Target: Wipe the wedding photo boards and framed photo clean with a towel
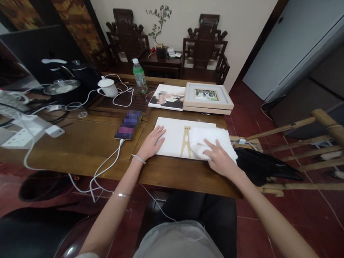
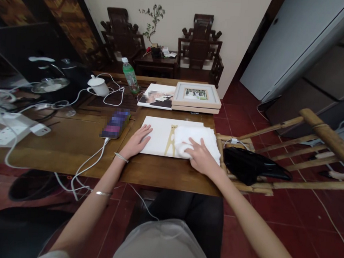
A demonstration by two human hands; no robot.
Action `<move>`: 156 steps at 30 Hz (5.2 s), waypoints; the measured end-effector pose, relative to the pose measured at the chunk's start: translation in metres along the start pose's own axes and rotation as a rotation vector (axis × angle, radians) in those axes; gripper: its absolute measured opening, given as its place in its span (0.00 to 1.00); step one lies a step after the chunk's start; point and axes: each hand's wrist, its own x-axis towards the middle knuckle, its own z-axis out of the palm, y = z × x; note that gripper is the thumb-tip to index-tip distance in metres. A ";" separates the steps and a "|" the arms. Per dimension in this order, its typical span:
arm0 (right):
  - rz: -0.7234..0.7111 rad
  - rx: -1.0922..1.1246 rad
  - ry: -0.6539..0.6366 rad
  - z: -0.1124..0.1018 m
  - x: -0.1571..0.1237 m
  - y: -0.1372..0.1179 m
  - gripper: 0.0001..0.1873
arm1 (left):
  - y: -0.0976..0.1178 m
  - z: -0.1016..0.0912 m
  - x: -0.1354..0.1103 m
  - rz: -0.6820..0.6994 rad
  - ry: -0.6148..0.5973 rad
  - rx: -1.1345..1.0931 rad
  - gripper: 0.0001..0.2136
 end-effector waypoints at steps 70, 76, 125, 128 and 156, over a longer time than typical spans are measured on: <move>0.231 0.031 0.014 0.007 0.079 0.024 0.27 | -0.002 0.002 0.001 0.006 -0.007 0.010 0.22; 0.324 0.061 0.047 0.011 0.109 0.004 0.26 | -0.001 0.000 0.000 -0.003 -0.006 0.005 0.21; -0.001 -0.089 -0.018 0.027 0.045 -0.086 0.20 | 0.002 0.003 -0.004 0.001 0.009 -0.025 0.20; 0.056 -0.070 -0.059 0.022 0.078 -0.063 0.24 | 0.001 0.003 -0.005 0.001 0.008 -0.019 0.21; -0.052 -0.039 -0.024 0.030 0.027 -0.108 0.18 | 0.001 0.004 -0.001 -0.016 0.037 -0.051 0.19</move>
